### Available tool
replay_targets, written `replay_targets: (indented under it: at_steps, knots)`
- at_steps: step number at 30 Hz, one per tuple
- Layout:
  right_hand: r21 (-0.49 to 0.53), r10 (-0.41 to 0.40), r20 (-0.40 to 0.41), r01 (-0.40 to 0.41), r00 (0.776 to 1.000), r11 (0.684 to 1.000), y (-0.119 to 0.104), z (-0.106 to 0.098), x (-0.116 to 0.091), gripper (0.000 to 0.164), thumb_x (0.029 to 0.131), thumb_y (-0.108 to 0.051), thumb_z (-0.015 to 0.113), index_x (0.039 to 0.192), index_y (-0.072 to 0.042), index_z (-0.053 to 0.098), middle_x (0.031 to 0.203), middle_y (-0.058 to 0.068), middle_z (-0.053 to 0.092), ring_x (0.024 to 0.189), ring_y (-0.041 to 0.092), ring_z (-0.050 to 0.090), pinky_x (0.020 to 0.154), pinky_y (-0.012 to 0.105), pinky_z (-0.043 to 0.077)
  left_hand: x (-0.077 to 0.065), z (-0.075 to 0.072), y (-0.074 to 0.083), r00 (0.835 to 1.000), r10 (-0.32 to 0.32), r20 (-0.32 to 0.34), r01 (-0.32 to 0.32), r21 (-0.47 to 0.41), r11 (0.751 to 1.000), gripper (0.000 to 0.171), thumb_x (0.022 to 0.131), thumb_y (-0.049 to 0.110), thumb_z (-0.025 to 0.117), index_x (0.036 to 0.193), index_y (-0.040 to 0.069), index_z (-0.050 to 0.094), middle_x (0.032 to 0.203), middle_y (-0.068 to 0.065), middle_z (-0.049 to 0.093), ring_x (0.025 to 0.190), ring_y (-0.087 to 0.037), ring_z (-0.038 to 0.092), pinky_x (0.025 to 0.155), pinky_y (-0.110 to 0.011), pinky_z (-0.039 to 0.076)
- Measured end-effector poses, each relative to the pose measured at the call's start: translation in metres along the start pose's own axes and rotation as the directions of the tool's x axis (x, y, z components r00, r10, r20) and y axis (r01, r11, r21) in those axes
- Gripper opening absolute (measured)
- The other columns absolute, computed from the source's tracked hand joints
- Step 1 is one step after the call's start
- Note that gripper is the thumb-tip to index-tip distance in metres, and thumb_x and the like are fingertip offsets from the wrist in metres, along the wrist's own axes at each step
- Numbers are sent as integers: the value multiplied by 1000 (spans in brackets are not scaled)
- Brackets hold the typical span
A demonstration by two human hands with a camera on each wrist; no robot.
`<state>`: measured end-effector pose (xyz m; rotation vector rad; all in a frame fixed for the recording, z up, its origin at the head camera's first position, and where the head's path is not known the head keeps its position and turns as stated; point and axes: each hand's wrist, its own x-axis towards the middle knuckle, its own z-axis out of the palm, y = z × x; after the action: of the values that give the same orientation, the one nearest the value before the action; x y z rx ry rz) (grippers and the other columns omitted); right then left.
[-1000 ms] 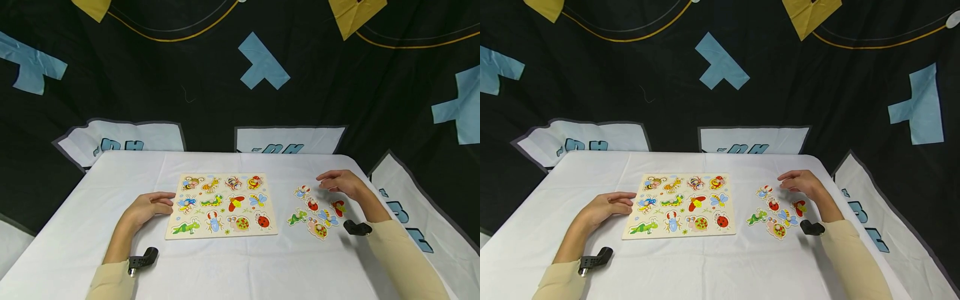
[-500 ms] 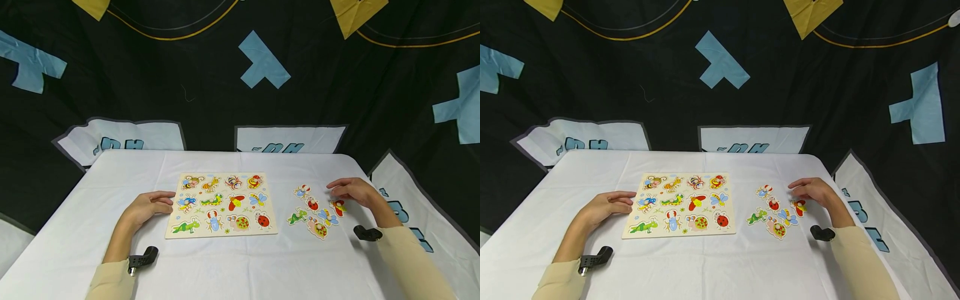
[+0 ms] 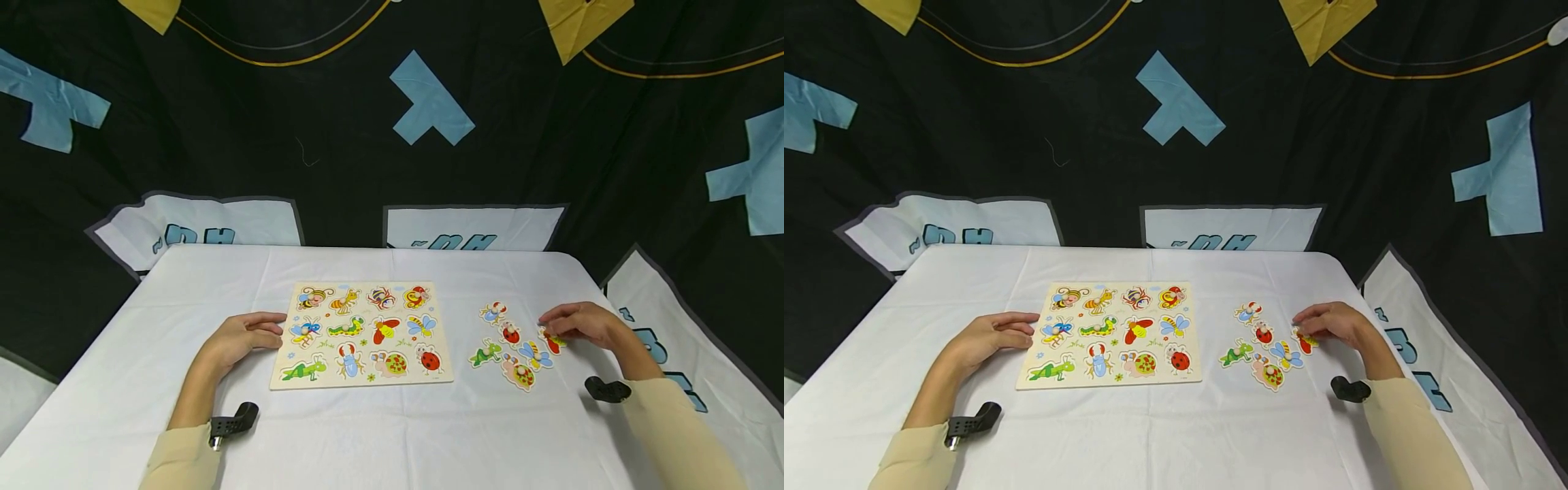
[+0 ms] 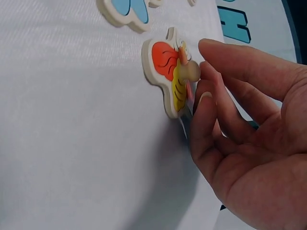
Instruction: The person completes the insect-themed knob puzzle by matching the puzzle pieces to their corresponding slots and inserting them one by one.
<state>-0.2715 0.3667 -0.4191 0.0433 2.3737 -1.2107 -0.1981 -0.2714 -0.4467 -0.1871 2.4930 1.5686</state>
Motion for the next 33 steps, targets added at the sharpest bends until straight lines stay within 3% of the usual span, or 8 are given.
replay_targets:
  at_steps: [9,23,33]
  knots:
    - [34,-23,62,21,998,999,5,-4,-2,40,89,-13,72,126,4,67,108,-2,73,92,15,61,79,31,53,0,-1,1,1000,26,4,-26,-11,1000,64,80,13,82,139,2,60,103,-3,74,92,-5,65,82,-16,46]
    - [-17,-28,47,29,999,999,8,-1,-4,35,85,-8,73,118,2,71,108,0,72,92,17,59,77,32,52,-1,0,0,1000,22,-1,-22,-3,1000,64,80,13,82,139,2,60,103,-3,74,92,-6,65,82,-16,46]
    - [-43,11,16,-10,1000,999,8,0,-4,30,85,-9,74,114,0,74,107,2,73,92,19,60,78,32,52,0,0,-2,1000,24,-1,-24,-7,1000,64,80,14,82,139,3,60,104,-3,73,93,-6,65,82,-17,46]
